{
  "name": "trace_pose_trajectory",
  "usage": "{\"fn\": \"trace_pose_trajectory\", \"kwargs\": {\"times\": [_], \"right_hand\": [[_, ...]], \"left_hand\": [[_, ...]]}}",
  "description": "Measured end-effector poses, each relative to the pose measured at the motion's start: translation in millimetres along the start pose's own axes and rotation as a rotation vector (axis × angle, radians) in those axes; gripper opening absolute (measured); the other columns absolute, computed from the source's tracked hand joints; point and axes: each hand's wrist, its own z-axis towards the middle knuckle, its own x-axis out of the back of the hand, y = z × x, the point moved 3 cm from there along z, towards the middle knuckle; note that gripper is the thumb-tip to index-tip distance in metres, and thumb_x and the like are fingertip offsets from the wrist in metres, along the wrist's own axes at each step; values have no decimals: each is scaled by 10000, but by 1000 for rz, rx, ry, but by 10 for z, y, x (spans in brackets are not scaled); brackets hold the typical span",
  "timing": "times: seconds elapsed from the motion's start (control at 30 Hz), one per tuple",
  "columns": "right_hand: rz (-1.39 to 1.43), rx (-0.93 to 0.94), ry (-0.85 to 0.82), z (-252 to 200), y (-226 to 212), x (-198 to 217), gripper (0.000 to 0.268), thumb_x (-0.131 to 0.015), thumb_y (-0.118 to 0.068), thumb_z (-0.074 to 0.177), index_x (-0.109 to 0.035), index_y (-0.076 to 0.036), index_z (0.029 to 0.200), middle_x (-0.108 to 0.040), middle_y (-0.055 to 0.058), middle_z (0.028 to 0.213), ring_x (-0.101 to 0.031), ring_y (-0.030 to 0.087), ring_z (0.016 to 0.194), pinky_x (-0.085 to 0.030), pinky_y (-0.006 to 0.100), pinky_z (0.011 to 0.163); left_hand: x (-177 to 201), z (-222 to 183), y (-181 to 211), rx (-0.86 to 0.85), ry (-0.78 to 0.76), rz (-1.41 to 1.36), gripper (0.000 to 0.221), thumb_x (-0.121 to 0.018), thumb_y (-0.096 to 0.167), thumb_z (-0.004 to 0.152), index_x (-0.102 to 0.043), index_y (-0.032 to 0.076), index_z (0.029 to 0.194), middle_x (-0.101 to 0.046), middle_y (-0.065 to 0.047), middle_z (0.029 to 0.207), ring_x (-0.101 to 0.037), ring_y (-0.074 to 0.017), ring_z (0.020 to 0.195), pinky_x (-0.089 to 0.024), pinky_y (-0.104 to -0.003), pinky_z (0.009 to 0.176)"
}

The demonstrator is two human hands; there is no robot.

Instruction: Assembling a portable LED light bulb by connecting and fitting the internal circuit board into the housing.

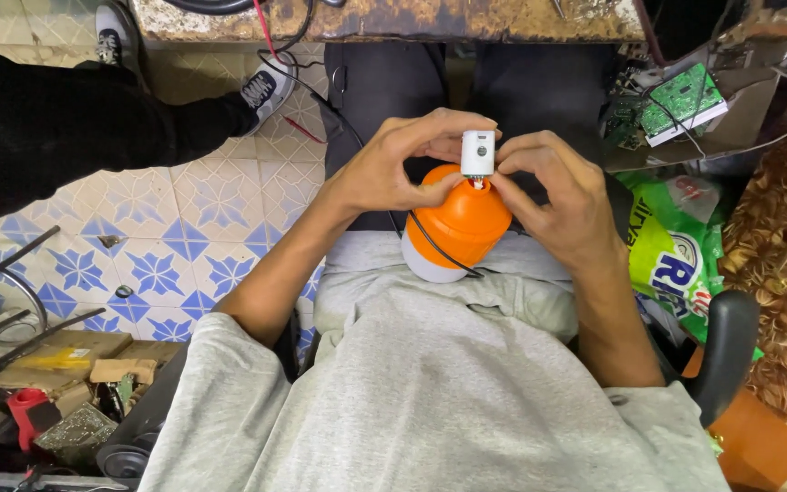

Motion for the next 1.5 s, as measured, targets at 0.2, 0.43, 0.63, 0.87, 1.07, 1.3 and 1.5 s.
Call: {"fn": "trace_pose_trajectory", "kwargs": {"times": [0.2,0.43,0.63,0.87,1.07,1.3,1.5], "right_hand": [[-23,61,38,-57,-123,-31,109,-757,29,969,-672,32,1038,-714,208,1034,-714,401,866,-593,464,744],[-49,154,-30,-45,-220,87,116,-753,47,958,-660,59,1026,-698,263,1009,-703,459,866,-581,488,738],[-143,195,-98,-45,-239,93,131,-734,68,944,-644,77,1040,-677,287,1022,-691,482,850,-581,517,706],[-194,236,-35,-137,-194,48,100,-738,35,961,-659,62,1016,-684,253,1047,-702,435,856,-584,489,734],[-201,324,87,-210,-93,-22,90,-766,28,943,-684,61,962,-704,247,1022,-704,411,797,-589,480,697],[-175,322,119,-187,-243,-51,86,-742,71,940,-660,76,916,-697,255,965,-692,412,739,-583,476,646],[-196,321,91,-118,-338,-85,125,-762,75,927,-643,66,891,-681,245,928,-678,408,712,-582,469,638]], "left_hand": [[-58,-20,24,-4,-15,24,509,-735,16,944,-572,36,1425,-666,-195,1290,-723,-347,1134,-608,-465,975],[-136,-17,140,-30,-28,112,501,-733,25,956,-569,48,1429,-664,-187,1322,-739,-342,1122,-617,-465,961],[-139,-31,100,-66,-7,157,482,-730,26,948,-581,21,1407,-668,-195,1315,-758,-345,1064,-625,-456,921],[-155,-32,147,-68,-8,168,482,-731,21,939,-589,23,1399,-679,-193,1308,-766,-341,1042,-626,-454,910],[-162,-25,135,-48,-5,158,494,-722,16,930,-586,25,1405,-687,-193,1290,-764,-340,1048,-619,-463,923],[-169,-74,211,7,-47,147,510,-718,31,938,-572,45,1427,-675,-182,1307,-745,-350,1103,-606,-466,946],[-70,-77,280,5,-115,135,532,-712,-14,937,-556,19,1444,-653,-217,1351,-719,-374,1150,-596,-495,959]]}}
